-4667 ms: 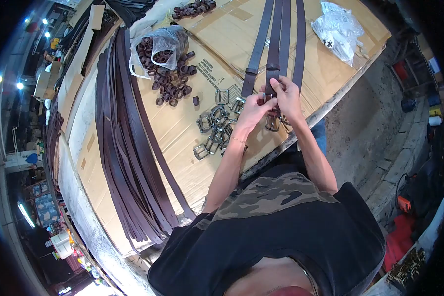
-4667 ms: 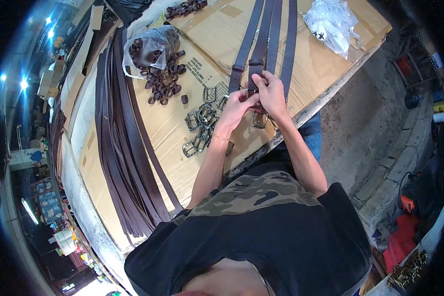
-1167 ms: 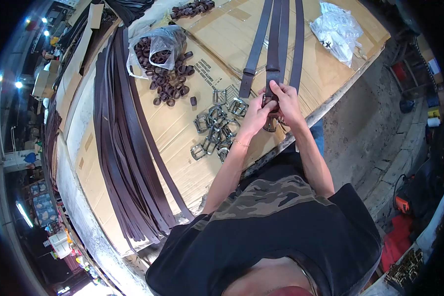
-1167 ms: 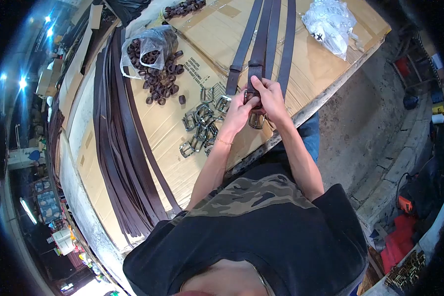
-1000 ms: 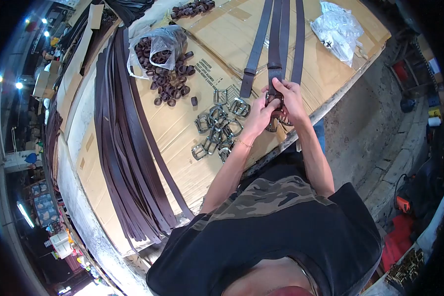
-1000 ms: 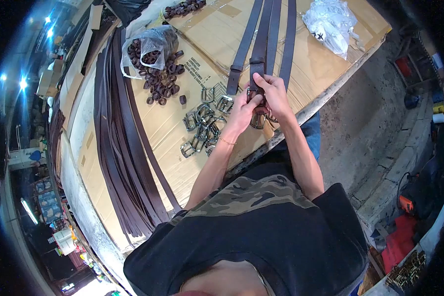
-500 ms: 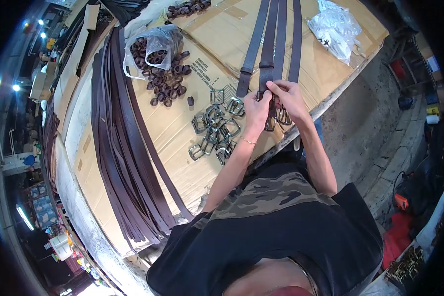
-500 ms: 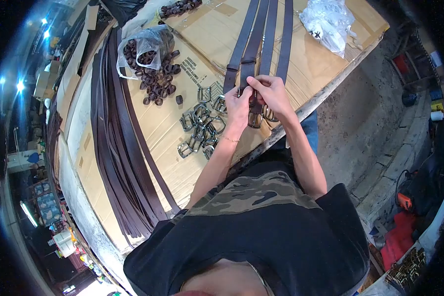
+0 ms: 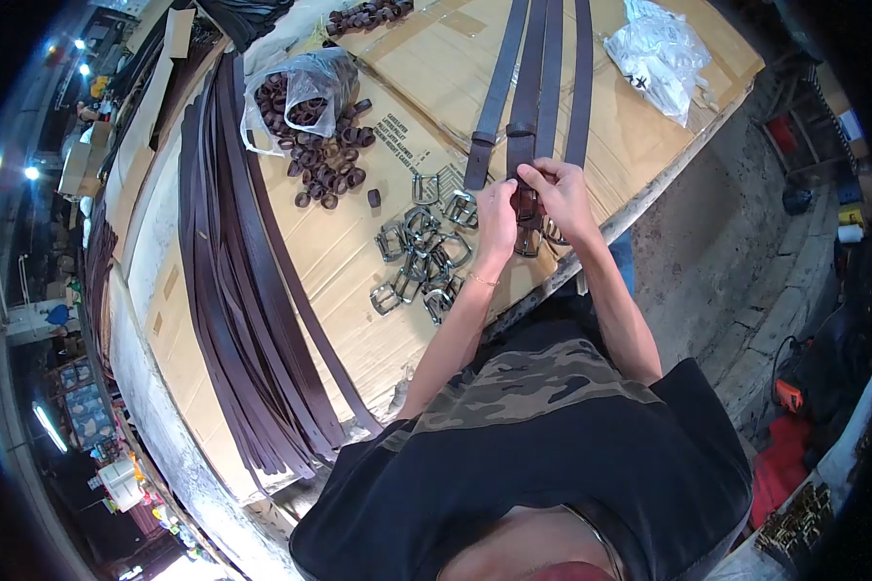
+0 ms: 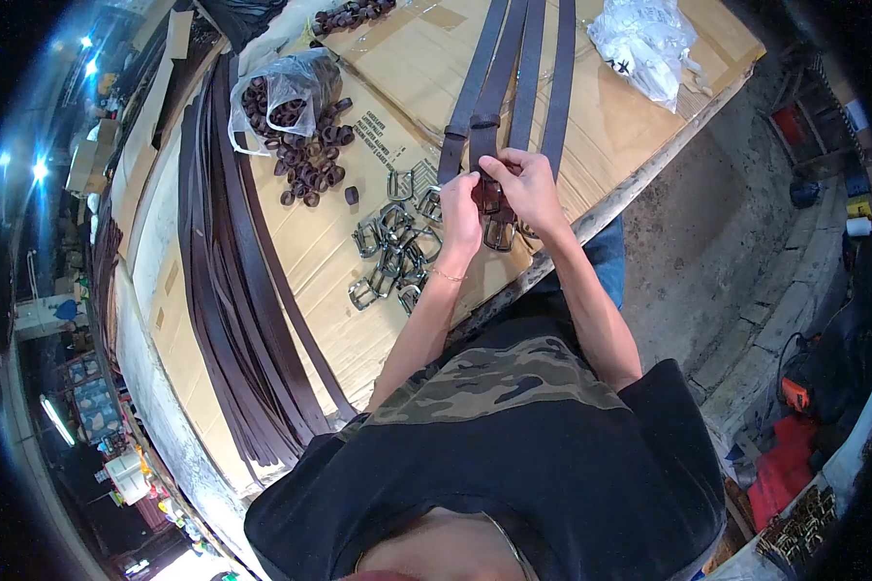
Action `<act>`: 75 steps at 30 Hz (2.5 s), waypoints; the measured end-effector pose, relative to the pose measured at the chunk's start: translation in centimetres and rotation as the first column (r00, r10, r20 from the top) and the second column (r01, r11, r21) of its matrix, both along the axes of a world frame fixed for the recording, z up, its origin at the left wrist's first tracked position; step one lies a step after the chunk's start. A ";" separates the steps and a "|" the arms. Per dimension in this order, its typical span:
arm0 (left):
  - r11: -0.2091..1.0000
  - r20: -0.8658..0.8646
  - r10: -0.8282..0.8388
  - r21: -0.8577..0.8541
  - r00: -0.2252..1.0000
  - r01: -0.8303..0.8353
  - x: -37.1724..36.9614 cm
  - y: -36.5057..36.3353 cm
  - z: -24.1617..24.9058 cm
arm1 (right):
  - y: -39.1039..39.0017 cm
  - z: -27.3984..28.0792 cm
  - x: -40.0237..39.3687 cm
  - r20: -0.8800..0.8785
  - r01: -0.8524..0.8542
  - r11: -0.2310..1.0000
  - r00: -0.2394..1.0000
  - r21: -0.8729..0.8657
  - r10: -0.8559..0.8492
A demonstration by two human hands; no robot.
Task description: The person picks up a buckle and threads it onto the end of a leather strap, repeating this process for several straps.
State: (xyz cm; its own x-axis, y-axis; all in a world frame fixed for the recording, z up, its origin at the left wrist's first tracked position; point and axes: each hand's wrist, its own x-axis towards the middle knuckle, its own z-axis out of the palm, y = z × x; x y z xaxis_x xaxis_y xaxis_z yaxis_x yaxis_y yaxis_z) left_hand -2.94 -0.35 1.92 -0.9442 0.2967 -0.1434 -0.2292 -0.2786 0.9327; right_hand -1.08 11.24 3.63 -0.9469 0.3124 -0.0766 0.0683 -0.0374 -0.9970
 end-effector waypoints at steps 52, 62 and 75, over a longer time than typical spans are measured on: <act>0.988 -0.086 -0.120 -0.108 0.989 0.110 -0.3 -0.6 0.5 | 0.8 1.3 -0.1 0.142 -0.105 0.898 0.973 -0.426 0.181; 0.971 0.023 -0.225 -0.082 0.974 0.226 0.7 -2.2 -0.2 | 0.1 -0.4 -0.2 0.189 0.031 0.835 0.978 -0.550 0.088; 0.996 0.051 -0.084 -0.037 0.995 0.086 1.5 -1.3 0.6 | 0.0 0.5 0.5 0.181 -0.007 0.861 0.977 -0.508 0.115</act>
State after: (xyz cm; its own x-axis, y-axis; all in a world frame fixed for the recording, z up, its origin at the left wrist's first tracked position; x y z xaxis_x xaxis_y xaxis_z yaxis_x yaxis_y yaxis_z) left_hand -1.42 -1.70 2.56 -0.9074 0.3686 -0.2020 -0.2961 -0.2195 0.9296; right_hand -0.53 11.21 4.16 -0.9106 0.1223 -0.3948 0.2807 -0.5181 -0.8079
